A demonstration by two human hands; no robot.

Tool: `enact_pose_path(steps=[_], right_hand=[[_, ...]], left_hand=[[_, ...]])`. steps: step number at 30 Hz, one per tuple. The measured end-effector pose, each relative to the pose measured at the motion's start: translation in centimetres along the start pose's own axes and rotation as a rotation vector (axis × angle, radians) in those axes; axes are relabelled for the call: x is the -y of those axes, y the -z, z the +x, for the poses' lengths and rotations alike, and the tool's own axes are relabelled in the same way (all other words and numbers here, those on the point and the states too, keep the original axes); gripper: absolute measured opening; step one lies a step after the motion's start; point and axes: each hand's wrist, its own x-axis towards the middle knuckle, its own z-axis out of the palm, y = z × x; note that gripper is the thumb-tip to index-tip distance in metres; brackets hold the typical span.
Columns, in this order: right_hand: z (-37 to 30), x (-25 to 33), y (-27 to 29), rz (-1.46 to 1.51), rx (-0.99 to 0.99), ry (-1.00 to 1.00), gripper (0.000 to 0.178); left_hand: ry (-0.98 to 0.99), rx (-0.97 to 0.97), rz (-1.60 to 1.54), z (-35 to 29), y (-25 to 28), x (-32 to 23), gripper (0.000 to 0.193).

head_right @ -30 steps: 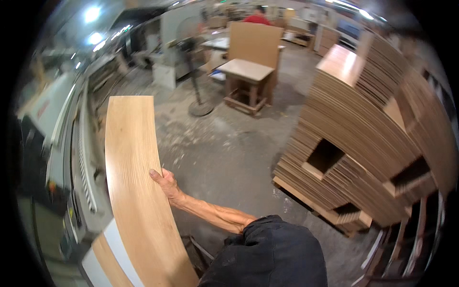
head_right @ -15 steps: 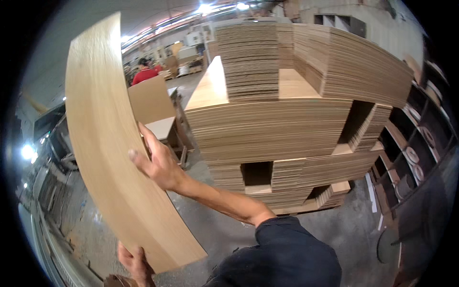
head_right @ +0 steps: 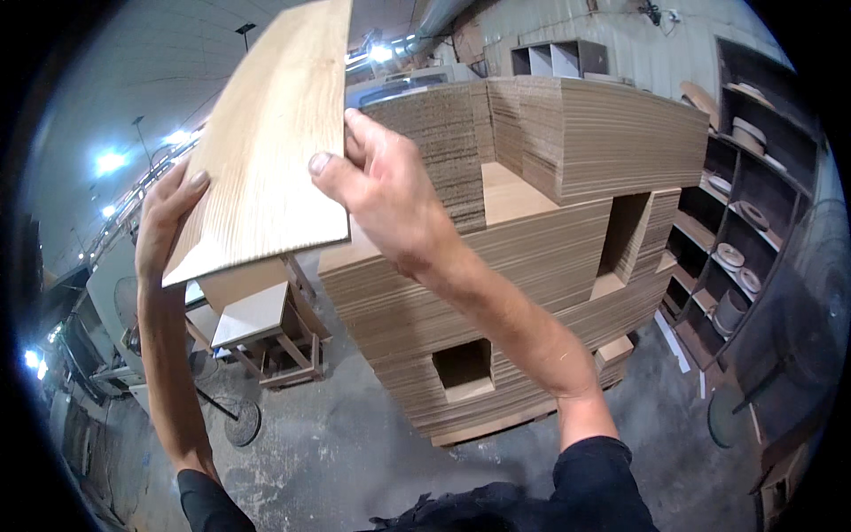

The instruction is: The person moves wooden planks from a white table and stacks them on top of a larger wooden structure in a workshop environment, handling one plank at a time.

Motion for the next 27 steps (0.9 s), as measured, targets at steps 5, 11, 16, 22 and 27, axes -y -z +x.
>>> enact_pose_path(steps=[5,11,16,22,27], right_hand=[[1.0,-0.2,2.6,-0.022,-0.025,-0.065,0.062],[-4.8,-3.6,11.0,-0.634,-0.219,0.246,0.040],[-7.6,-7.6,22.1,-0.924,-0.387,0.097,0.025],[-8.8,-14.1,29.9,-1.225,-0.231,-0.107,0.021],[-8.3,-15.1,29.8,-1.247,-0.201,-0.087,0.023]], left_hand=[[0.104,0.006,-0.266,7.2,-0.2,3.3,0.047],[0.254,0.056,-0.450,13.8,1.4,5.1,0.033],[0.309,0.073,-0.342,16.0,-1.2,6.0,0.030],[0.380,-0.073,-0.290,18.8,-3.5,7.9,0.021],[0.493,-0.146,-0.178,21.8,-5.9,9.1,0.018]])
